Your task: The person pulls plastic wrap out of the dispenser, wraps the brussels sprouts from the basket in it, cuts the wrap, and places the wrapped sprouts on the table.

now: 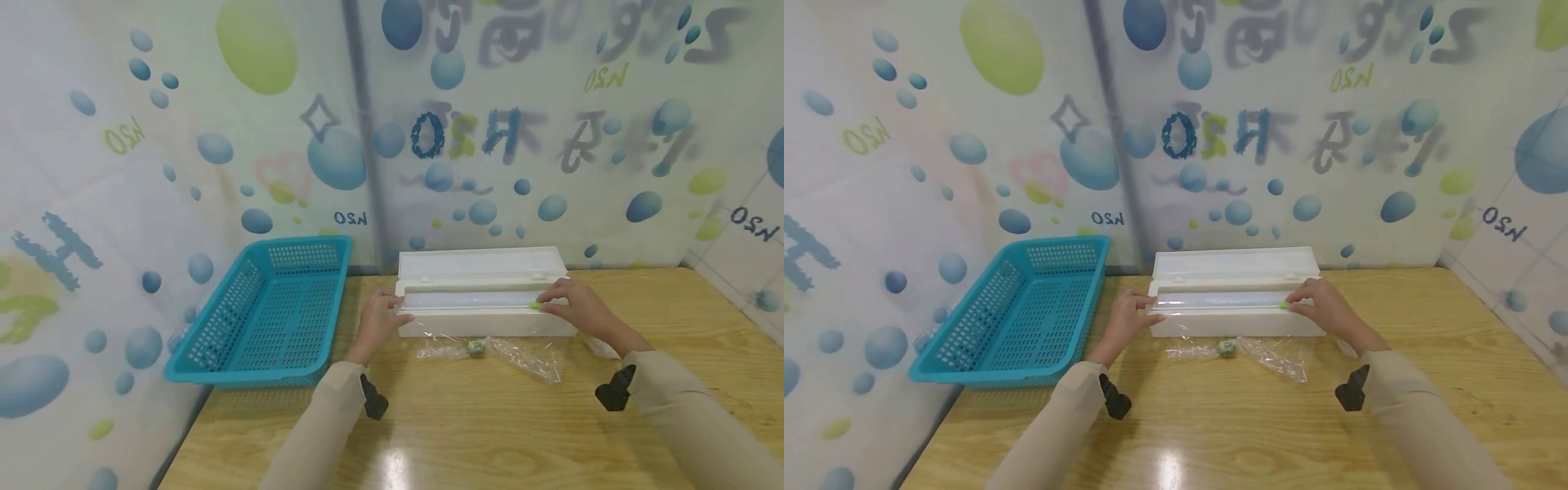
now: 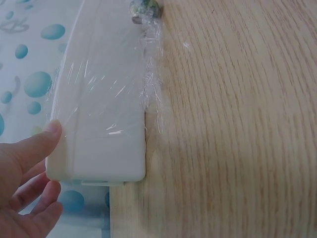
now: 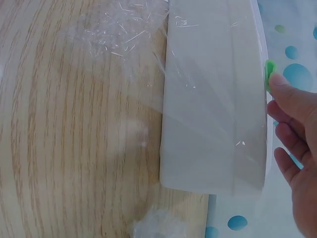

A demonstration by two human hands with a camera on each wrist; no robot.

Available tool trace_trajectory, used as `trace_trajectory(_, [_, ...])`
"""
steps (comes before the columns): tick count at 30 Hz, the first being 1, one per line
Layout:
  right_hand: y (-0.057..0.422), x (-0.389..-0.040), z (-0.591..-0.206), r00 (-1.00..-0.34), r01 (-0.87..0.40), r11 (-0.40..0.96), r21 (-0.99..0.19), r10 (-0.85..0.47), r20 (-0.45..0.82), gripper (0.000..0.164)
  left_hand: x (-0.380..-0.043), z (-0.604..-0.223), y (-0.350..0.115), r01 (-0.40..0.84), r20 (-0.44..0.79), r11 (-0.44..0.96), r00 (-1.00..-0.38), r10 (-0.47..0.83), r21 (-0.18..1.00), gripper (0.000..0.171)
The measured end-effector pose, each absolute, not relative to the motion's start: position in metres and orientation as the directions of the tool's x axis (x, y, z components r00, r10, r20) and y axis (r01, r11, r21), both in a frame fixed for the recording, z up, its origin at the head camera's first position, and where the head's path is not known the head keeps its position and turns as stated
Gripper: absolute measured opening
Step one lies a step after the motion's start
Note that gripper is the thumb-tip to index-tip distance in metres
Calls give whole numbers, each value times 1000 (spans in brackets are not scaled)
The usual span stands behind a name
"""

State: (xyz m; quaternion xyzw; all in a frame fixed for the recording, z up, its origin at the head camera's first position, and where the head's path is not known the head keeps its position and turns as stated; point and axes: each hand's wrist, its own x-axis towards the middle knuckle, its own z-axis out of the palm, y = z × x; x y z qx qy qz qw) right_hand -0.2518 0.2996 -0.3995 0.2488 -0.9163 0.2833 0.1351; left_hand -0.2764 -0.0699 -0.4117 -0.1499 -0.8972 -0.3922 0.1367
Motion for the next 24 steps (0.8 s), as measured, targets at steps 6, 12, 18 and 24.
trace_trajectory(6, [301, -253, -397, -838, -539, 713, -448, -398, 375, 10, -277, -412, -70, 375, 364, 652, -918, 160, 660, 41])
trace_trajectory(12, [302, -254, -398, -852, -518, 721, -460, -388, 352, 11, -279, -412, -70, 367, 357, 662, -921, 157, 654, 40])
trace_trajectory(18, [302, -253, -398, -844, -530, 715, -456, -392, 367, 10, -280, -411, -70, 355, 348, 663, -926, 149, 660, 40])
trace_trajectory(24, [303, -252, -398, -855, -514, 710, -481, -380, 353, 11, -279, -412, -71, 368, 355, 649, -922, 158, 667, 40])
